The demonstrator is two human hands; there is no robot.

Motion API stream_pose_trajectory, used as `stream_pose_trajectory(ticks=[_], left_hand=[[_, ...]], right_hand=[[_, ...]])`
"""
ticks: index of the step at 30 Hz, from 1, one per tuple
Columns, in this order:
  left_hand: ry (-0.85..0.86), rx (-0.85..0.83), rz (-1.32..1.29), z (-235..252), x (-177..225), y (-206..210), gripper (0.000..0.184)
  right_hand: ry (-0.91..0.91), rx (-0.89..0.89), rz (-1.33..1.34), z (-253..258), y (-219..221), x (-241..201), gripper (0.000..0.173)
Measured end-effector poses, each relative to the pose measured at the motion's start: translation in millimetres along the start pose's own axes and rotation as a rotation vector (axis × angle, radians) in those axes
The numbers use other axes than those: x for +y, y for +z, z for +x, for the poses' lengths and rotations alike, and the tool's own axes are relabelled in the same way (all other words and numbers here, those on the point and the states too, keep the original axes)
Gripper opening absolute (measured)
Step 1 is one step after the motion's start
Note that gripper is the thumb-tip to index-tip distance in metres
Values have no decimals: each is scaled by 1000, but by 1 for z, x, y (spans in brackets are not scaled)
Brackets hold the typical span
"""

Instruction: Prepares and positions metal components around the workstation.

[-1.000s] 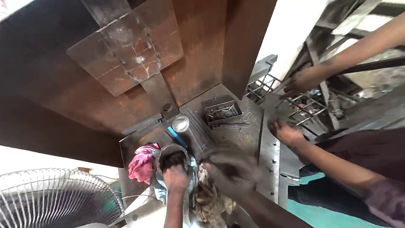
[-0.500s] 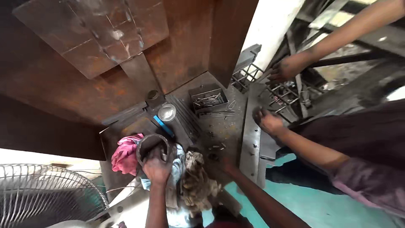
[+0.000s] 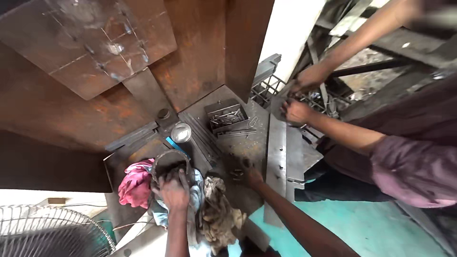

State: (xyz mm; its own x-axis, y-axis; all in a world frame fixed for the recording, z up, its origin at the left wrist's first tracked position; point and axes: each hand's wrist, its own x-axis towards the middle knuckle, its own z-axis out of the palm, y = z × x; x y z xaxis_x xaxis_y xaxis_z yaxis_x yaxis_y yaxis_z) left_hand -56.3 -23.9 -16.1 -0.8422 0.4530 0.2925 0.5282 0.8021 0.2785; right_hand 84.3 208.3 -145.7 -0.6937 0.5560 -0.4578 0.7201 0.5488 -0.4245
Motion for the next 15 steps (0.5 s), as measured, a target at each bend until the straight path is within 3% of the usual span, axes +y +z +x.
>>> stream_pose_trajectory(ticks=[3, 5, 6, 9, 12, 15], left_hand=[[23, 19, 34, -8, -4, 1, 54], [26, 22, 22, -18, -8, 2, 55], [24, 31, 6, -23, -10, 2, 56], [18, 83, -6, -33, -14, 6, 58], [2, 180, 8, -37, -17, 16, 54], [-35, 253, 4, -42, -14, 23, 56]], right_hand=[[-99, -4, 8, 5, -4, -4, 60], [-118, 19, 3, 8, -10, -7, 44], [-92, 23, -18, 9, -14, -11, 44], [-99, -41, -130, 16, -37, -43, 69], [-346, 87, 88, 39, -39, -96, 45], [-293, 48, 374, 83, -30, -160, 39]])
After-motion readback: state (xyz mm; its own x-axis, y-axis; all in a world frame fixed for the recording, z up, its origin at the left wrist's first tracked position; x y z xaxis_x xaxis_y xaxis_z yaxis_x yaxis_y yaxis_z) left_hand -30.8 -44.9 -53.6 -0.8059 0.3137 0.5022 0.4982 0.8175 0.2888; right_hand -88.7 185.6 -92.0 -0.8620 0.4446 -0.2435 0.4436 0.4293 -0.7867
